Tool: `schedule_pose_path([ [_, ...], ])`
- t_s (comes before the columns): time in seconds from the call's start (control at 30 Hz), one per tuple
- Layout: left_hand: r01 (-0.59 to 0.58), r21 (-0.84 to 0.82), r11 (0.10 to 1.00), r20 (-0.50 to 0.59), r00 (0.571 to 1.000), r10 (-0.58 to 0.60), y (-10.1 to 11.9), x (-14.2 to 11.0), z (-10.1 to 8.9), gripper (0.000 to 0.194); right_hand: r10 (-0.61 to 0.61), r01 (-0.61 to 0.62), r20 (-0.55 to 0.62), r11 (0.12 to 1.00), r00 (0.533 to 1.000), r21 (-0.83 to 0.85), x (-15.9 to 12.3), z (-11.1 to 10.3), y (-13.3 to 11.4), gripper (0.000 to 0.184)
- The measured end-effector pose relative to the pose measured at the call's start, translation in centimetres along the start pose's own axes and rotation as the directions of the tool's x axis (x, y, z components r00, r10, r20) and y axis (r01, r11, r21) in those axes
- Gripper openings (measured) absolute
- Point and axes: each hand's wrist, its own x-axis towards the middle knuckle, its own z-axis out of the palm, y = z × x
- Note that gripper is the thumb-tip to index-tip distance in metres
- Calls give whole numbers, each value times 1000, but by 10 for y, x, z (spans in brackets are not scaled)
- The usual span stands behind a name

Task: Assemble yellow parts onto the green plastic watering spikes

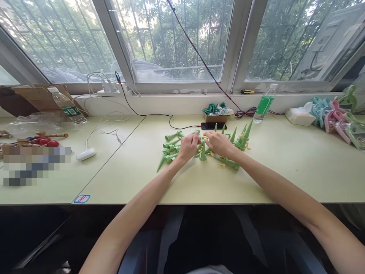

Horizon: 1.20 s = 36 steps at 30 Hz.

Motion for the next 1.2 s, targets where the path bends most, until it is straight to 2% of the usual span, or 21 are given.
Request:
schedule_pose_path([
  [0.2,-5,-25,1000,3,1000,5,-1,0,1,67,-5,13,121,998,993,-68,28,-3,-8,24],
  [0.3,-17,-41,999,12,1000,17,-1,0,1,68,68,-41,247,993,967,-113,45,-4,-13,29],
  [0.4,-21,-55,998,26,999,23,-2,-1,1,68,121,-91,294,989,948,-116,61,-1,-16,31],
  [0.67,-27,-59,998,55,998,30,-3,-2,1,69,161,-135,313,985,936,-103,77,14,-11,32],
  [1.2,-77,-31,997,83,993,79,-6,-2,3,70,169,-148,333,985,928,-86,80,15,-11,24],
])
